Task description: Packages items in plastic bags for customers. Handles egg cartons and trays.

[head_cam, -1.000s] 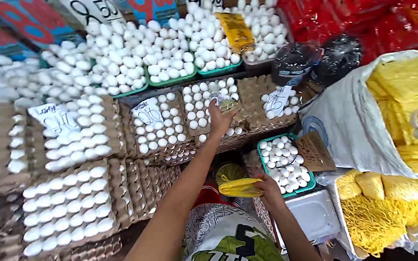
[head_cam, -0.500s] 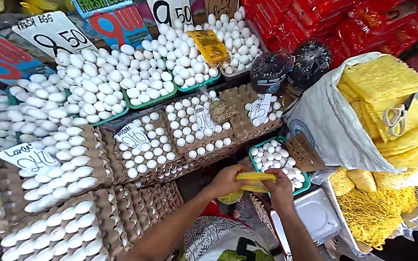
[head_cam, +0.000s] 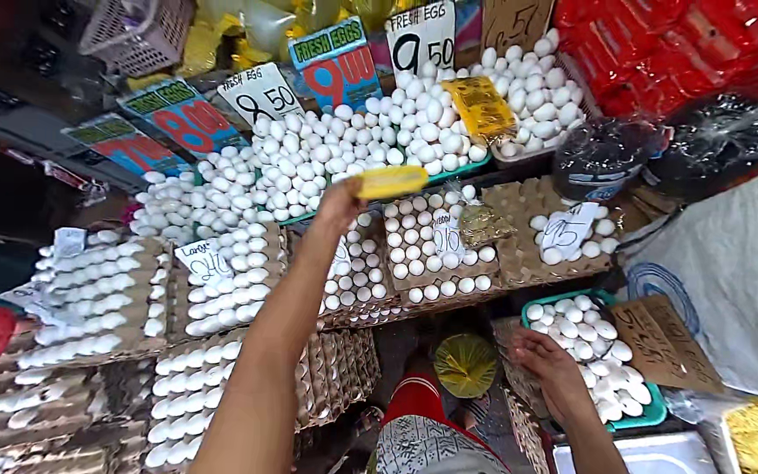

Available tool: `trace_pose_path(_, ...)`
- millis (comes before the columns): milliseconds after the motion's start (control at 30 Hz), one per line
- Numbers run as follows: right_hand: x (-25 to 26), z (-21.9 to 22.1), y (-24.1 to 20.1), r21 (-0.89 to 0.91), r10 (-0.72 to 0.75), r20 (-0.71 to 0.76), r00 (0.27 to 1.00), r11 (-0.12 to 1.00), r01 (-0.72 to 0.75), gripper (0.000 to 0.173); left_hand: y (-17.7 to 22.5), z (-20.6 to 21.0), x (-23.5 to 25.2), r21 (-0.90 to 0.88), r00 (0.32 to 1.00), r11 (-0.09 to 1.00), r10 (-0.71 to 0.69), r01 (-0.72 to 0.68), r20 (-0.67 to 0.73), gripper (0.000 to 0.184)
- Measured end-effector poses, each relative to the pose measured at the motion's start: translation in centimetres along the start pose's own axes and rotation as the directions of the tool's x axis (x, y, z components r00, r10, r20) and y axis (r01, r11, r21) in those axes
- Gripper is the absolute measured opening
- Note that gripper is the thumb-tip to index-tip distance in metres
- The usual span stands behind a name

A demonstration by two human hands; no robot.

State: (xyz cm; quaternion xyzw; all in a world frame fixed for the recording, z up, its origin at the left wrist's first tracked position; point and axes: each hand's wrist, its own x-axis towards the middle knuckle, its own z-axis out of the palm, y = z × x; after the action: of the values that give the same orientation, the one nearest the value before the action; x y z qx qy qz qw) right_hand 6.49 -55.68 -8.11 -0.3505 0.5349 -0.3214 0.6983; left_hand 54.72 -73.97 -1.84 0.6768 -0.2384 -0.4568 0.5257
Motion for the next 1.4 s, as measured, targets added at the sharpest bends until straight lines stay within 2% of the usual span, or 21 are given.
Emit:
trace_pose_path(100,-1.3,-0.7,1.7,-0.014,0.087,-0.085,0.993,0.996,-0.088,0.037,1.8,-2.2,5.2,-0.25,0.95,0.966,-0.015,-0.067,-0.311,0.037)
trace_pose_path(133,-1.9,-1.0,2.0,-0.013,0.098,-0.098,0.99,0.995,-0.1,0.036,2.0,-2.5,5.7,-0.298,0.937,0.951,-0.03,-0.08,-0.347,0.044)
trace_pose_path(200,-2.9,-1.3,2.3,-0.012,0.11,-0.101,0.989,0.994,-0.111,0.035,1.6,-2.6,4.8,-0.267,0.946,0.963,-0.055,-0.034,-0.318,0.067)
trace_pose_path(267,-3.8,-1.5,2.6,-0.015,0.097,-0.086,0.992,0.995,-0.099,0.034,0.1,-1.8,2.1,-0.13,0.949,0.992,-0.045,0.004,-0.312,0.079)
trace_pose_path(333,-4.3,-1.7,2.8,-0.026,0.087,-0.058,0.995,0.996,-0.088,0.031,-2.4,-1.0,-2.1,0.016,0.956,0.999,0.048,-0.046,-0.291,0.08)
trace_pose_path(433,-4.3,-1.3,3.2,-0.105,0.117,0.026,0.993,0.988,-0.114,0.026,-6.6,-1.2,-11.1,0.132,0.944,0.973,0.218,-0.19,-0.247,0.065)
trace_pose_path(467,-4.1,-0.8,3.5,-0.139,0.128,0.066,0.99,0.983,-0.118,0.025,-7.9,-2.3,-13.9,0.187,0.936,0.96,0.253,-0.21,-0.247,0.066)
trace_pose_path(567,-3.2,1.6,4.7,-0.313,0.168,0.198,0.966,0.945,-0.1,0.024,-10.9,-8.1,-20.8,0.295,0.888,0.927,0.324,-0.23,-0.326,0.063)
trace_pose_path(667,-2.7,6.6,5.4,-0.501,0.228,0.369,0.901,0.865,-0.014,0.028,-11.1,-16.8,-26.2,0.314,0.812,0.939,0.29,-0.14,-0.506,0.06)
trace_pose_path(833,-4.3,19.2,6.5,-0.609,0.372,0.612,0.698,0.785,0.115,0.031,-12.2,-34.5,-31.8,0.393,0.579,0.898,0.218,0.196,-0.786,0.053)
trace_pose_path(933,-5.4,26.9,8.0,-0.633,0.461,0.66,0.593,0.766,0.11,0.035,-15.3,-43.2,-33.0,0.408,0.522,0.811,0.153,0.418,-0.839,0.053)
trace_pose_path(1000,-6.1,31.7,9.4,-0.638,0.497,0.659,0.565,0.767,0.069,0.04,-17.6,-47.0,-33.7,0.394,0.562,0.802,0.09,0.448,-0.822,0.06)
trace_pose_path(1133,-6.8,40.2,12.1,-0.602,0.493,0.63,0.6,0.798,-0.023,0.067,-18.0,-48.8,-35.5,0.325,0.686,0.791,-0.158,0.519,-0.711,0.077)
trace_pose_path(1233,-7.1,45.2,13.9,-0.57,0.48,0.605,0.636,0.818,-0.075,0.082,-18.3,-50.3,-35.8,0.146,0.746,0.888,-0.266,0.436,-0.611,0.073)
trace_pose_path(1300,-7.5,47.3,14.8,-0.562,0.464,0.562,0.685,0.822,-0.096,0.087,-19.3,-51.2,-35.6,0.15,0.793,0.897,-0.277,0.416,-0.542,0.068)
trace_pose_path(1333,-7.6,47.8,15.3,-0.562,0.457,0.545,0.703,0.821,-0.099,0.089,-20.1,-51.9,-35.4,0.212,0.825,0.886,-0.263,0.411,-0.5,0.073)
trace_pose_path(1400,-7.6,48.6,16.1,-0.559,0.449,0.524,0.724,0.822,-0.106,0.097,-22.1,-53.5,-34.5,0.312,0.834,0.856,-0.217,0.412,-0.507,0.083)
